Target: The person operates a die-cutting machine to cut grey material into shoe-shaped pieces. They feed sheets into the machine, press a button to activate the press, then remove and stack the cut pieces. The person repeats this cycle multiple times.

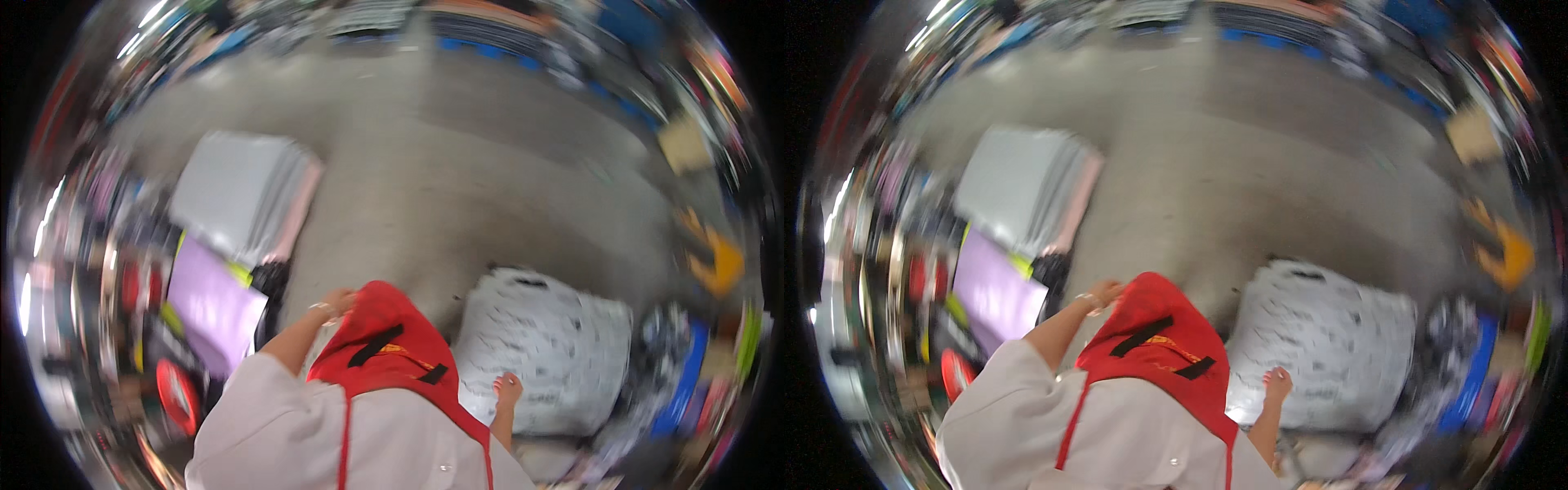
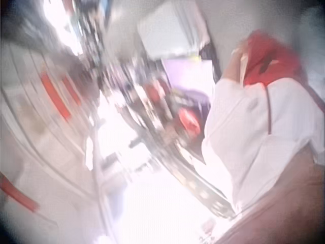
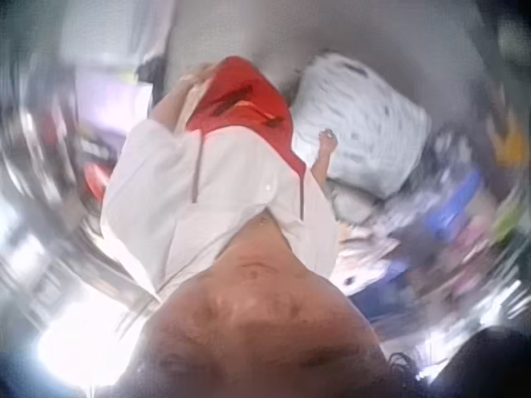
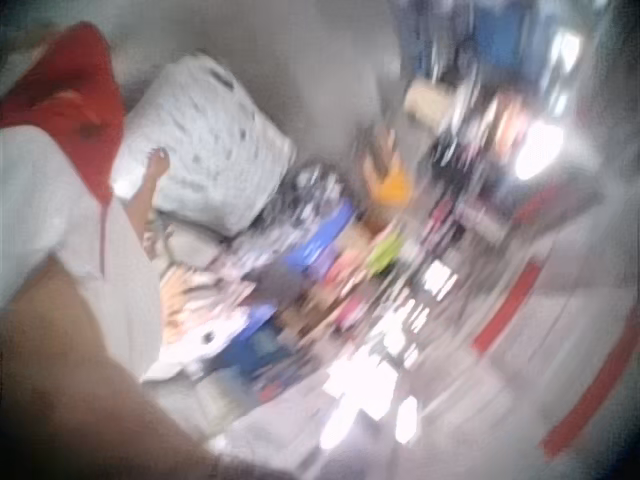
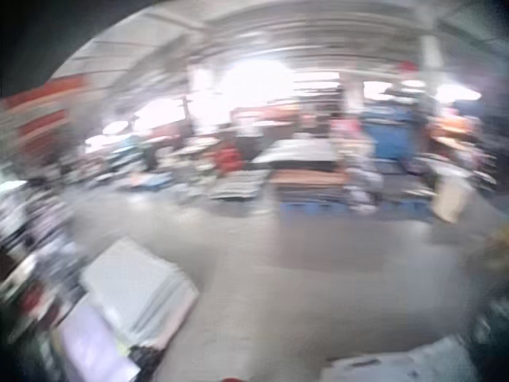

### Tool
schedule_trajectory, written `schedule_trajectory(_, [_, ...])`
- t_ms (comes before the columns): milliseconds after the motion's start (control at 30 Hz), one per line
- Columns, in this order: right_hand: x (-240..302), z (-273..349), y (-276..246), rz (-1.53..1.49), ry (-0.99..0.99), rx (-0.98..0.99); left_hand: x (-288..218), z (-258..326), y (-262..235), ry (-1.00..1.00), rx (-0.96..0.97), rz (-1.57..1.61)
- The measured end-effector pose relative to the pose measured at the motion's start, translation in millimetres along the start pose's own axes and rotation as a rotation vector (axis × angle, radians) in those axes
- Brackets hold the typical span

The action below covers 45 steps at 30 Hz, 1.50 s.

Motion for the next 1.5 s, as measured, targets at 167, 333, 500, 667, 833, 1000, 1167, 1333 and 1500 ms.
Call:
schedule_trajectory(167, [68, -21, 113, 0.273, -0.079, 0.224, 37, -5, -5, -0.07, -0.015, 0.368])
schedule_trajectory(333, [53, 24, 238, 0.554, -0.057, 0.373, 184, -44, -123, -0.357, -0.457, 0.965])
schedule_trajectory(500, [37, 103, 334, 1.016, 0.061, 0.457, 340, -112, -245, -0.453, -1.106, 1.178])
schedule_trajectory(667, [66, 159, 425, 1.281, 0.11, 0.558, 457, -140, -311, -0.871, -1.189, 0.643])
schedule_trajectory(833, [106, 185, 499, 1.123, -0.016, 0.436, 476, -146, -315, -1.105, -1.135, 1.052])
schedule_trajectory(1000, [93, 203, 539, 1.23, -0.049, 0.562, 457, -122, -340, -1.098, -1.117, 1.381])
schedule_trajectory(1167, [76, 213, 564, 1.418, -0.202, 0.604, 460, -120, -360, -0.959, -0.948, 1.516])
schedule_trajectory(1333, [65, 206, 564, 1.367, -0.236, 0.576, 477, -131, -360, -0.807, -1.008, 1.911])
schedule_trajectory(1500, [42, 186, 524, 1.138, -0.208, 0.548, 481, -111, -414, -0.669, -0.966, 1.79])
Point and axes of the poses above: each hand's wrist, its own z-axis away from the middle knuckle, its own y-axis out of the palm, x = y × z, the point moved 4 cm from there along -z, towards the middle knuckle, and after that the axes turned 1 degree about y, right-handed, at the moved point
